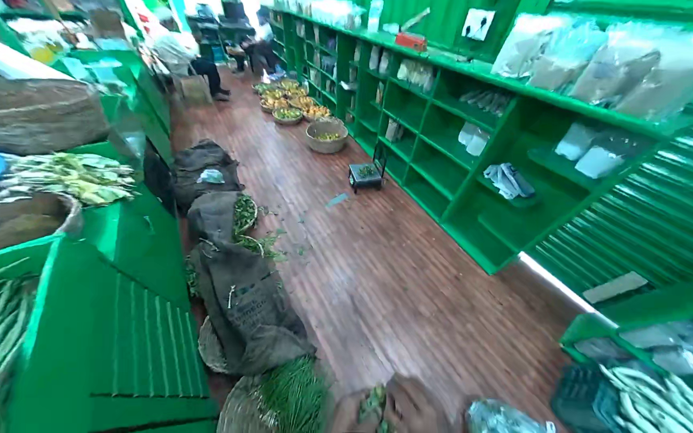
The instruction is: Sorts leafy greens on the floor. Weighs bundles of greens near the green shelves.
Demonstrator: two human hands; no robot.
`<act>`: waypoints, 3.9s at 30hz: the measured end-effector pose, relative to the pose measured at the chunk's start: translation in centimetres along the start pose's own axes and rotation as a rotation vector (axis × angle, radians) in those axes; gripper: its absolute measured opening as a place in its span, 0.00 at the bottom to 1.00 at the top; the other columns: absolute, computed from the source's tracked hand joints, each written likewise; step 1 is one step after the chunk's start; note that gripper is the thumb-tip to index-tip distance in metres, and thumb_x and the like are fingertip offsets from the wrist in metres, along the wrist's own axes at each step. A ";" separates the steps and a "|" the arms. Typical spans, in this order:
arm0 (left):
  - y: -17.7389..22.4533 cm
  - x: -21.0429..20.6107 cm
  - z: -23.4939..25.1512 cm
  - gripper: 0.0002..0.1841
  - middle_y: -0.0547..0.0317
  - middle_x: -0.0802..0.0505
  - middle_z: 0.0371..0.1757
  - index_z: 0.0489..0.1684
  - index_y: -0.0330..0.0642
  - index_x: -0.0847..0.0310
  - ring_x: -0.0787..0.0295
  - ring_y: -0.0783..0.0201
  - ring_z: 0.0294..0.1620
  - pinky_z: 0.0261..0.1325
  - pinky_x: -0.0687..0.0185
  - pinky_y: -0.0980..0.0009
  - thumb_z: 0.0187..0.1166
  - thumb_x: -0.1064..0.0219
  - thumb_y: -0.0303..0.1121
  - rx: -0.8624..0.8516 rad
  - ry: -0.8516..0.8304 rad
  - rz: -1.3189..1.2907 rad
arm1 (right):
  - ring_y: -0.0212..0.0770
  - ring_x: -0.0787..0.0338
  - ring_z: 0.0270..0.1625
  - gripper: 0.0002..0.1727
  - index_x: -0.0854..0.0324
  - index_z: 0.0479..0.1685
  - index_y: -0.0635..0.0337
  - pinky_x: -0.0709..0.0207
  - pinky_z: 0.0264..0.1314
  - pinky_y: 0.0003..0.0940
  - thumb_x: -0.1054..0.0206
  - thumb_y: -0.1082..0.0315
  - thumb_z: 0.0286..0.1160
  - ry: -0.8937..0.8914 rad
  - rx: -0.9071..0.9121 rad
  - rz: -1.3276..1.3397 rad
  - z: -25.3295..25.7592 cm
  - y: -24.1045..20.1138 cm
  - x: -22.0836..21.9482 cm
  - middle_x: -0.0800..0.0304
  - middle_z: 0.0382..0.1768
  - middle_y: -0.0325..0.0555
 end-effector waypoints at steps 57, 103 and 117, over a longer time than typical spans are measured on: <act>56.0 69.1 165.2 0.21 0.41 0.09 0.64 0.72 0.34 0.22 0.07 0.43 0.56 0.54 0.09 0.44 0.93 0.56 0.33 0.545 -0.496 0.254 | 0.36 0.24 0.18 0.20 0.21 0.50 0.63 0.26 0.19 0.32 0.18 0.65 0.65 1.401 -1.816 1.267 137.3 82.6 -41.6 0.17 0.24 0.45; 2.7 49.2 211.3 0.40 0.43 0.14 0.67 0.76 0.34 0.31 0.14 0.54 0.66 0.68 0.15 0.53 0.56 0.20 0.17 0.156 -1.799 1.619 | 0.58 0.11 0.42 0.14 0.20 0.47 0.66 0.19 0.41 0.59 0.39 0.62 0.80 2.133 -2.160 1.031 150.5 119.2 -88.3 0.13 0.39 0.61; 32.2 56.3 200.6 0.28 0.56 0.12 0.51 0.67 0.28 0.31 0.13 0.73 0.51 0.58 0.13 0.71 0.65 0.30 0.21 0.460 -1.585 1.199 | 0.61 0.12 0.63 0.32 0.11 0.48 0.64 0.23 0.68 0.66 0.22 0.41 0.58 1.424 -1.869 0.539 155.2 101.3 -65.9 0.09 0.53 0.61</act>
Point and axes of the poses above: each hand's wrist, its own z-axis towards the middle knuckle, its own x-axis out of the back of the hand, y = z × x, the point moved 1 cm from there along z, towards the middle knuckle
